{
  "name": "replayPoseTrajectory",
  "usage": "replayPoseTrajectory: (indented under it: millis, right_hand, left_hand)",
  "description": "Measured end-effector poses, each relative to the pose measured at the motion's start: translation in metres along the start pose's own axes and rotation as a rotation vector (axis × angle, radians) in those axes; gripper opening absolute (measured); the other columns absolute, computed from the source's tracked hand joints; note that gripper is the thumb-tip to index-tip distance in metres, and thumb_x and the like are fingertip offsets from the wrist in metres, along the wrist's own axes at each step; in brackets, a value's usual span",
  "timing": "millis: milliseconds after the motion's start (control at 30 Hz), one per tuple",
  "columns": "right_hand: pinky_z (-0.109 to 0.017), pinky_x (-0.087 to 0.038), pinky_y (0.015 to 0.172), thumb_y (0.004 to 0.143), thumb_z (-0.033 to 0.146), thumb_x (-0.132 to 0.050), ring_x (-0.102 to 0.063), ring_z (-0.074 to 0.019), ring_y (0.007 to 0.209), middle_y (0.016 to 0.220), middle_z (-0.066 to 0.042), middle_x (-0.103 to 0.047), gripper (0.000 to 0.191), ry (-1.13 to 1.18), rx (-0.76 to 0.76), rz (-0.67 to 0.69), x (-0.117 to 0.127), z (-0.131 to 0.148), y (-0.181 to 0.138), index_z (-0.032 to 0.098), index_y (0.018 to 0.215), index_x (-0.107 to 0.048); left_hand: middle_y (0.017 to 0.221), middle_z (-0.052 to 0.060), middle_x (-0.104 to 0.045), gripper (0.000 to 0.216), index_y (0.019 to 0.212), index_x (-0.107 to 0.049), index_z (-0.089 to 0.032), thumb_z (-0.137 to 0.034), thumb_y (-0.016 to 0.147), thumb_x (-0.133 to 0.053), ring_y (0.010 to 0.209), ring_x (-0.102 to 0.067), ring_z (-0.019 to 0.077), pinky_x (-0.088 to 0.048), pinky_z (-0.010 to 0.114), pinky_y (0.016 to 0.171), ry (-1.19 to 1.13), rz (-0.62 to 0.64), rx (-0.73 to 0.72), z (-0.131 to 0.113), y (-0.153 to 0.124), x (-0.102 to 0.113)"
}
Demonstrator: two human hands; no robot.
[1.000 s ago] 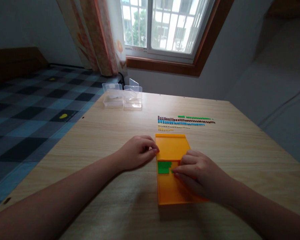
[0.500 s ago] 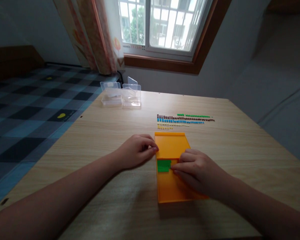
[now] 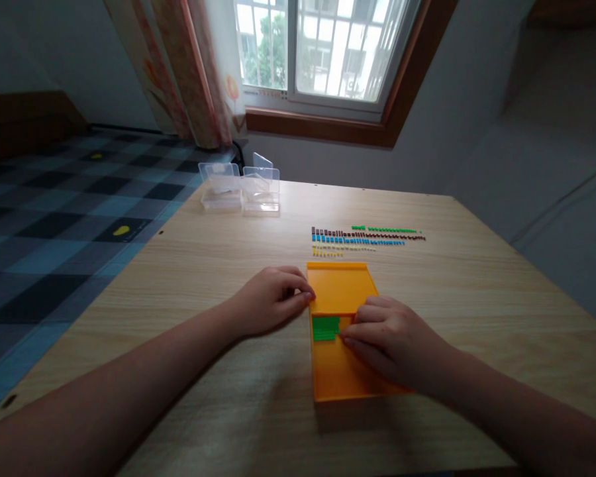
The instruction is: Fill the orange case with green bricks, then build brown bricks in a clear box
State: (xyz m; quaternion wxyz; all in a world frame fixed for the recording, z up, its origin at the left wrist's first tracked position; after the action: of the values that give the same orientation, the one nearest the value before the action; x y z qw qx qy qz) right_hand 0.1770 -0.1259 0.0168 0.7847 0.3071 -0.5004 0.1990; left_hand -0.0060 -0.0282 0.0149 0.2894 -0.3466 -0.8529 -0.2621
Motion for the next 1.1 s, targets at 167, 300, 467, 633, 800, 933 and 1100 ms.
replayPoseTrajectory:
  millis: [167,300,467,633,800,933,1100]
  right_hand:
    - [-0.032,-0.034,0.068,0.104,0.023,-0.051,-0.05,-0.017,0.071,0.074,-0.003,-0.064,0.03,-0.013,-0.008,0.006,-0.002,0.0,0.001,0.02,0.085,-0.073]
    - [-0.032,-0.034,0.069,0.104,0.022,-0.051,-0.05,-0.0172,0.07,0.074,-0.003,-0.064,0.029,-0.024,-0.013,0.005,-0.001,0.0,0.001,0.02,0.084,-0.073]
    - [-0.032,-0.036,0.069,0.102,0.021,-0.053,-0.051,-0.0171,0.07,0.073,-0.002,-0.064,0.029,-0.022,-0.018,-0.01,-0.004,-0.001,0.002,0.02,0.083,-0.074]
    - [-0.031,-0.039,0.067,0.1,0.02,-0.056,-0.053,-0.017,0.071,0.073,-0.003,-0.065,0.025,0.021,-0.004,-0.087,0.003,0.0,0.004,0.019,0.084,-0.074]
    - [-0.035,-0.043,0.074,0.1,0.023,-0.055,-0.055,-0.0201,0.076,0.08,-0.006,-0.07,0.023,-0.161,0.021,-0.271,0.037,-0.019,0.009,0.017,0.091,-0.076]
    - [-0.039,-0.046,0.084,0.098,0.027,-0.059,-0.06,-0.0241,0.087,0.087,-0.009,-0.074,0.023,-0.313,-0.157,-0.302,0.063,-0.081,0.031,0.019,0.095,-0.08]
    - [-0.041,-0.044,0.099,0.091,0.027,-0.068,-0.063,-0.0265,0.105,0.107,-0.009,-0.076,0.018,-0.335,-0.521,-0.18,0.075,-0.175,0.071,0.024,0.099,-0.084]
  left_hand:
    - [0.09,0.006,-0.073,0.018,0.089,-0.079,-0.018,-0.022,0.093,-0.061,0.079,-0.067,0.0154,-0.053,0.028,0.073,0.017,0.0,0.0,0.0,0.0,0.0]
    - [0.09,0.006,-0.074,0.018,0.089,-0.079,-0.017,-0.022,0.092,-0.061,0.078,-0.067,0.0152,-0.052,0.028,0.073,0.011,0.001,0.004,0.001,0.001,0.0]
    - [0.09,0.006,-0.073,0.02,0.087,-0.077,-0.016,-0.021,0.093,-0.059,0.077,-0.066,0.0145,-0.051,0.027,0.072,0.005,0.016,0.014,0.002,0.001,0.0]
    - [0.088,0.005,-0.073,0.018,0.086,-0.076,-0.017,-0.02,0.091,-0.059,0.074,-0.064,0.014,-0.048,0.026,0.069,0.029,0.031,0.02,0.004,0.001,0.0]
    - [0.091,0.005,-0.072,0.017,0.086,-0.076,-0.018,-0.018,0.09,-0.06,0.073,-0.063,0.0128,-0.047,0.025,0.068,0.032,0.024,0.035,0.004,0.002,0.0]
    - [0.09,0.005,-0.072,0.016,0.085,-0.076,-0.018,-0.017,0.088,-0.06,0.074,-0.063,0.013,-0.047,0.025,0.069,0.044,0.018,0.023,0.004,0.002,0.0]
    - [0.091,0.006,-0.072,0.018,0.086,-0.078,-0.017,-0.02,0.089,-0.06,0.075,-0.063,0.0137,-0.049,0.025,0.07,0.02,0.005,0.017,0.006,0.001,0.001]
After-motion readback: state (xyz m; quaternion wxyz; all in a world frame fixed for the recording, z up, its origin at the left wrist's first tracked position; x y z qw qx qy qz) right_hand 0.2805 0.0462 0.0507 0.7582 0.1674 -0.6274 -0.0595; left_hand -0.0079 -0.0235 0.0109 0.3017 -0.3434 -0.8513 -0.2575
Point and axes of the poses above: each hand's wrist, its own y-axis towards the middle knuckle, its own x-axis out of the back of the hand, z = x × y, the point moved 5 cm from there along y, towards the middle knuckle
